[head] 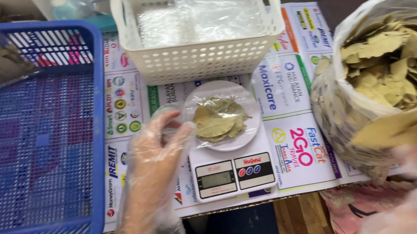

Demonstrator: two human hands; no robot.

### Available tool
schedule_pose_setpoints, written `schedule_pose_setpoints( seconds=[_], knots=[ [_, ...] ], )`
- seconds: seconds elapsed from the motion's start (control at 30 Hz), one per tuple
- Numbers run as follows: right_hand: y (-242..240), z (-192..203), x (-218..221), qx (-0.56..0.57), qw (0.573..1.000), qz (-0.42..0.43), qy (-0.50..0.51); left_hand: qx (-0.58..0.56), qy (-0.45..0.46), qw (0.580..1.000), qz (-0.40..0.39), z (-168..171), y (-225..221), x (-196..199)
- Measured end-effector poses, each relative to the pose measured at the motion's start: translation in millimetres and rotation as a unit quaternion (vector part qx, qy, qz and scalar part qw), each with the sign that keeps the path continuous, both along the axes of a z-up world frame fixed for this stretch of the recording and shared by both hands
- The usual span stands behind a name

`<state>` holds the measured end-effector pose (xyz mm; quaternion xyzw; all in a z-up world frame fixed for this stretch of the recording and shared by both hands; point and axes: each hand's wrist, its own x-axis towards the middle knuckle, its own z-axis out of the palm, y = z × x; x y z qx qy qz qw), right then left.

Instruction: Packaging dried leaves into small plastic bags and organizing them into a basket.

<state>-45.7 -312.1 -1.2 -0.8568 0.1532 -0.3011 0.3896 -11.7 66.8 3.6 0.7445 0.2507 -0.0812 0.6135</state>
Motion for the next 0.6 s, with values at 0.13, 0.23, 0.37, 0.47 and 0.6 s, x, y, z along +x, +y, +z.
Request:
schedule_pose_setpoints(
  seconds=[0.13,0.23,0.37,0.47,0.6],
  knots=[
    [157.1,1.7,0.0,0.17,0.985,-0.008,0.029,0.075,-0.09,0.99,-0.078,-27.4,0.6,0.8],
    [155.9,-47.1,35.3,0.184,0.982,-0.01,0.041,0.102,-0.173,0.974,-0.106,-52.4,4.2,2.6],
    [149.4,-73.4,54.4,0.102,0.991,-0.049,0.078,0.082,-0.197,0.972,-0.101,-63.9,6.4,2.7],
    [175.1,-50.6,47.0,0.181,0.979,-0.053,0.078,0.102,-0.192,0.97,-0.107,-64.9,6.3,4.3],
    [181.5,-40.5,45.6,0.272,0.959,-0.019,0.079,0.074,-0.188,0.974,-0.104,-51.1,2.8,2.3]
  ],
)
